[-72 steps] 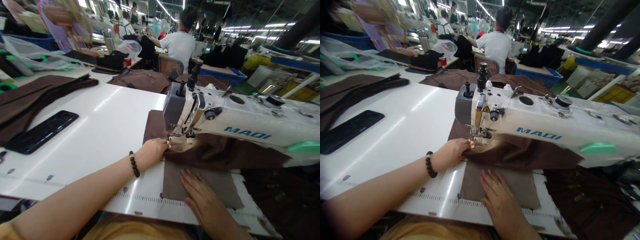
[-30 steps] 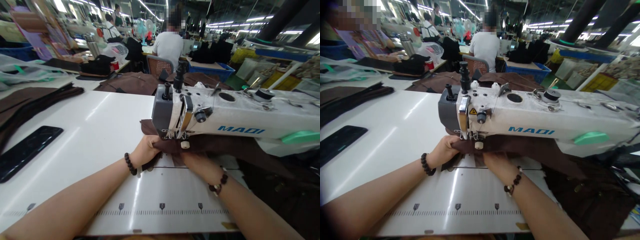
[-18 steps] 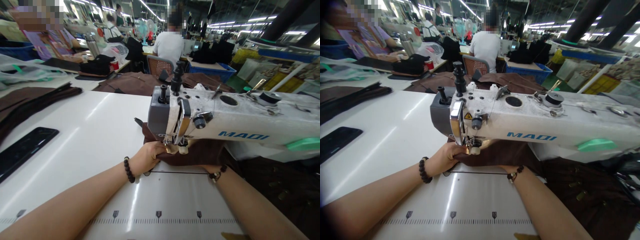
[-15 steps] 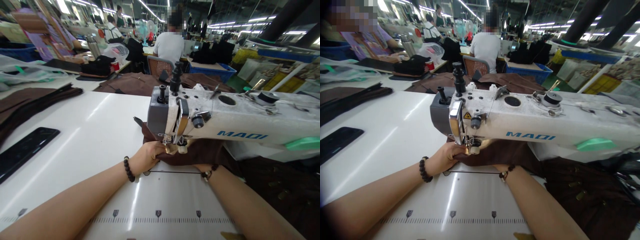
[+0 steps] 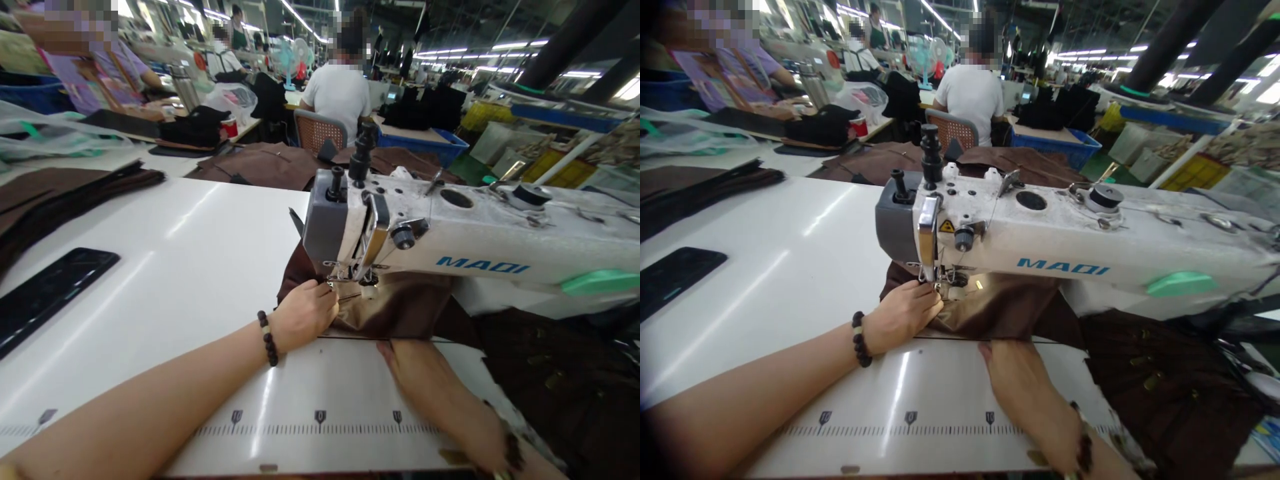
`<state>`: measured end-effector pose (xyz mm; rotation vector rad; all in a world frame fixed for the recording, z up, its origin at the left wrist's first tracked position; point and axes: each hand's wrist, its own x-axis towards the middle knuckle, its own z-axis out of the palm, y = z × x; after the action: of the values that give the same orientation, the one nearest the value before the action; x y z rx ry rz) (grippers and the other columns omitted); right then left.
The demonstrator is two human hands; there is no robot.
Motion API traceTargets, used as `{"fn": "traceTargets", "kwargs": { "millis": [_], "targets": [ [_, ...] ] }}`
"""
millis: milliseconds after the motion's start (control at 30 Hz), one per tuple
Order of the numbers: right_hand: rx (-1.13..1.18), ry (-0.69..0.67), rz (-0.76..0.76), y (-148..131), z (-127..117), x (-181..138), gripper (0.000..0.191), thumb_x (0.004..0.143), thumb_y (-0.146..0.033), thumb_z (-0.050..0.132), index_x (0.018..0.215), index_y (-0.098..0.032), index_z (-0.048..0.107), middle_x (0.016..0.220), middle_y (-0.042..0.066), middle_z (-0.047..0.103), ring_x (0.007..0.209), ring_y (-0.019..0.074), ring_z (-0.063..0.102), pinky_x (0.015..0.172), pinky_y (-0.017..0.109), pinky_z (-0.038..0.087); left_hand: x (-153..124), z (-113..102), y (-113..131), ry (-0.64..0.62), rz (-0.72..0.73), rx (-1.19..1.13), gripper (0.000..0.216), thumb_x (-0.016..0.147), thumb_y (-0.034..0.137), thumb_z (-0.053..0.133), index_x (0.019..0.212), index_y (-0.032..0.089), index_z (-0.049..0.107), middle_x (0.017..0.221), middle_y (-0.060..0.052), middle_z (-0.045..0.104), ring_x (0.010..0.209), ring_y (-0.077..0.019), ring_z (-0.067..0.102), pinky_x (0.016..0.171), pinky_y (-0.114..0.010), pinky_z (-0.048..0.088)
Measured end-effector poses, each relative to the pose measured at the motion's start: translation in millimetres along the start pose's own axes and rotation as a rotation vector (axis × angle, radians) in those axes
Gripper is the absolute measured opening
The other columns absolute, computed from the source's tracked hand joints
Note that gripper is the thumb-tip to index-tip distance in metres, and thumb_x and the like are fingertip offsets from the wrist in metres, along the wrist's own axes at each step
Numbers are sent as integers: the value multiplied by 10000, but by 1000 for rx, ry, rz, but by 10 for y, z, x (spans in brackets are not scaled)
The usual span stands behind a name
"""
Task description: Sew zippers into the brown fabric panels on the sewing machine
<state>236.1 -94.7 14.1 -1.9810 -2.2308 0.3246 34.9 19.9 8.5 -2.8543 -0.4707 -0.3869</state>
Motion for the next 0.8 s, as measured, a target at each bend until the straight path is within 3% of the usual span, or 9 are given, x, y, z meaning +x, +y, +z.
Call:
{"fn": "traceTargets", "kwargs": {
  "millis": [67,133,200,267,333,433,567,667,800],
  "targets": [
    [64,-31,-147,-44,-158,-186,255,854,-211,425,991,-130,624,1017,131,628,960,225,583,836,352,468,-3,3,-22,1,-5,16,226,909,179,395,732,132,527,732,-29,540,691,-176,464,596,-321,317],
    [230,-30,-339,-116,-377,-229,269,874,-267,406,992,-180,631,1012,74,645,936,163,597,802,250,478,-5,11,-36,4,9,22,237,915,181,382,736,132,530,733,-30,539,682,-174,458,599,-325,312],
    [336,49,-397,-201,-565,-87,272,897,-252,373,959,-189,631,934,43,662,859,118,607,742,198,475,-1,25,-41,15,26,27,233,916,178,378,751,130,536,749,-33,545,699,-177,461,608,-327,312],
    [253,204,-377,-271,-635,186,264,891,-217,376,912,-154,631,880,60,658,830,146,599,754,251,467,6,43,-42,23,30,31,227,915,177,380,757,129,536,756,-33,548,713,-180,464,611,-327,311],
    [53,234,-322,-303,-561,476,247,871,-197,401,806,-125,629,801,90,645,792,189,588,746,312,458,11,63,-46,21,18,35,230,920,182,372,764,129,534,746,-31,546,709,-177,466,609,-324,312],
    [-149,132,-314,-272,-281,729,213,866,-210,429,859,-120,622,906,123,633,903,219,564,812,354,431,14,85,-49,5,9,36,247,928,202,365,752,142,527,738,-28,546,711,-174,475,610,-321,319],
    [-213,90,-309,-204,39,650,266,871,-175,405,1081,-136,564,1201,132,531,1140,236,451,953,445,328,-2,14,14,-44,-20,30,192,899,175,419,757,131,540,755,-43,559,724,-184,501,613,-321,347],
    [-317,106,-277,-243,100,510,365,853,-90,347,1181,-110,505,1279,160,462,1194,270,397,969,493,288,-39,-177,110,-208,-152,-45,121,866,200,496,829,109,566,814,-66,586,767,-198,539,642,-316,393],
    [-296,53,-278,-332,52,478,403,835,-53,333,1204,-114,483,1251,139,492,1148,241,445,937,409,354,-63,-486,150,-406,-311,-301,577,755,574,564,1057,82,535,1019,-126,585,931,-256,562,790,-346,437]
  ]
}}
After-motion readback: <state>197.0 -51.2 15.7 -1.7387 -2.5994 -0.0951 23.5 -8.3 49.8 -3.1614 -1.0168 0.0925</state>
